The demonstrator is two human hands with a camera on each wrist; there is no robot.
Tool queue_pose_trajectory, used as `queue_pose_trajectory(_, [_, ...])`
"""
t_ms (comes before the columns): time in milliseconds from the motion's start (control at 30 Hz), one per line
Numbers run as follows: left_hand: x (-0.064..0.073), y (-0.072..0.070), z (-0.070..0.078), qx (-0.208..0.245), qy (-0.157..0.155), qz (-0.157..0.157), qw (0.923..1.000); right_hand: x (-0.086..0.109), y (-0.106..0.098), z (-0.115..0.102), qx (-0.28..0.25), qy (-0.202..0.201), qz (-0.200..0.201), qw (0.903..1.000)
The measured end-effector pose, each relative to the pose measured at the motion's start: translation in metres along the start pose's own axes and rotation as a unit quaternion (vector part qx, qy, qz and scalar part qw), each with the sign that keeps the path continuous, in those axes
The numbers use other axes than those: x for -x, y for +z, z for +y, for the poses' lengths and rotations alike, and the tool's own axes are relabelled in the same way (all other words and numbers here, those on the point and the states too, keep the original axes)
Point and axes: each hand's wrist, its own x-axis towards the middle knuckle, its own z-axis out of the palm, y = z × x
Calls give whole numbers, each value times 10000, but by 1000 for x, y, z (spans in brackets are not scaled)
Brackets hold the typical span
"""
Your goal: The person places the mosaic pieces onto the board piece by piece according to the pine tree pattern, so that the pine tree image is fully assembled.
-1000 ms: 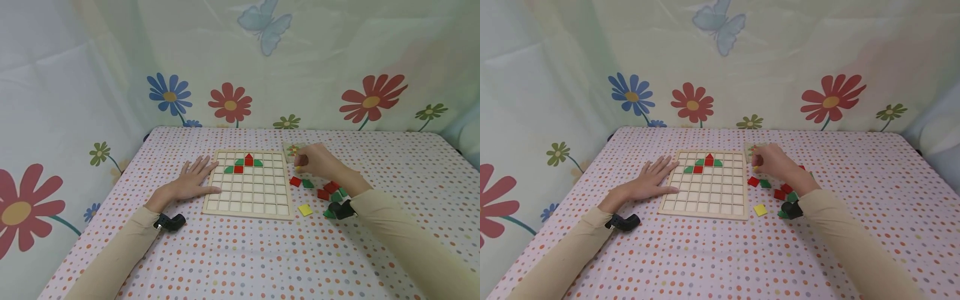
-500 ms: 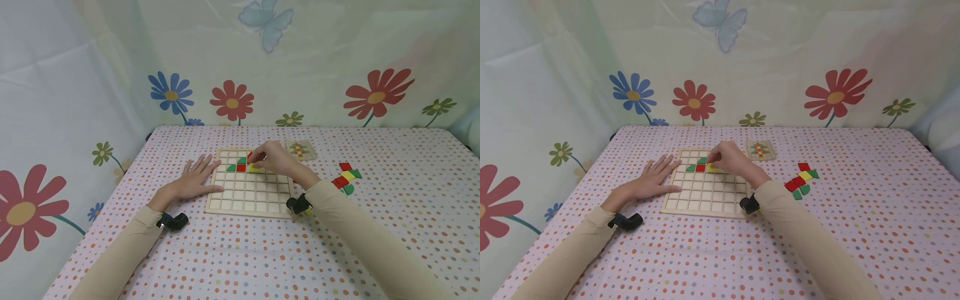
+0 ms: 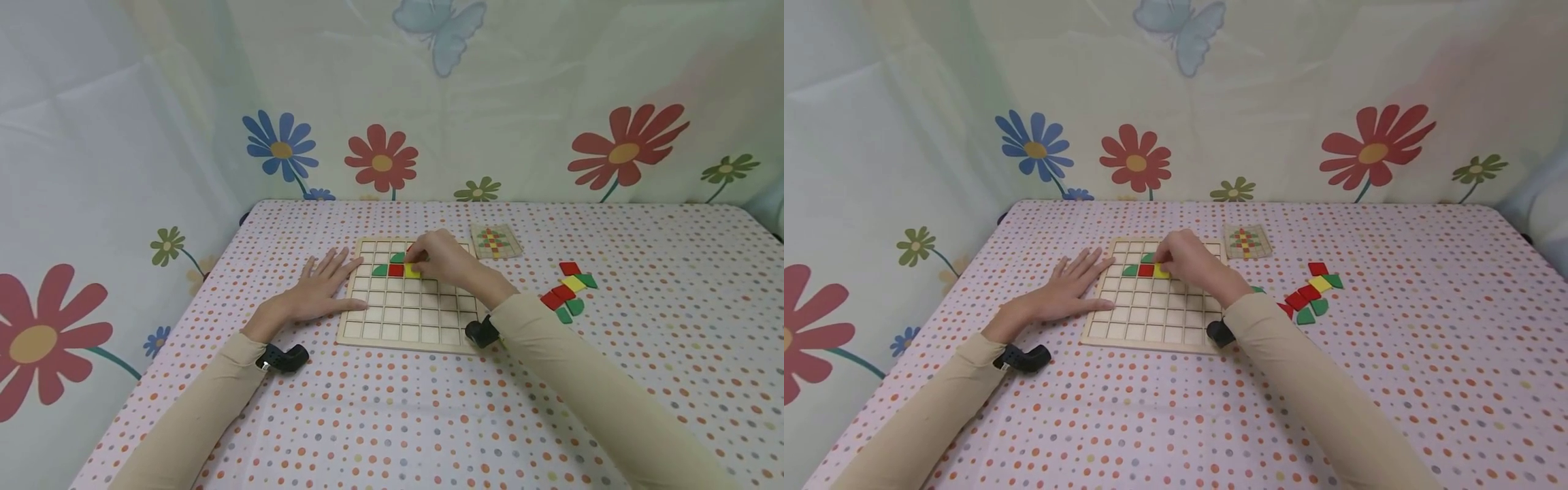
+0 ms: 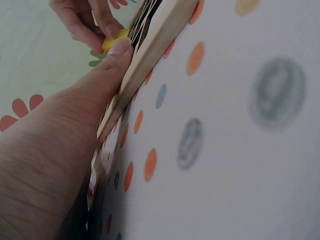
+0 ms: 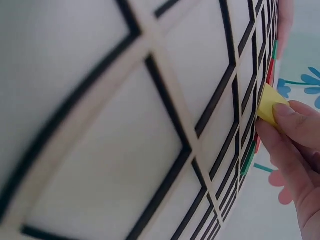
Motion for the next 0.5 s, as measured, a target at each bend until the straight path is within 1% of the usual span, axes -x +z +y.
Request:
queue_pose_trajectory(233, [3,-2,1,55,19,3,10000,-3,0,-4,181,84,-159,9997])
queue_pose_trajectory(333, [3,-2,1,31,26,15,10000,-5,0,-6,253,169,-303,9991])
queue_pose_trajectory(500, [2,-2,1,43,19,-1,10000,-8,-2,-13,684,138,-562,9960])
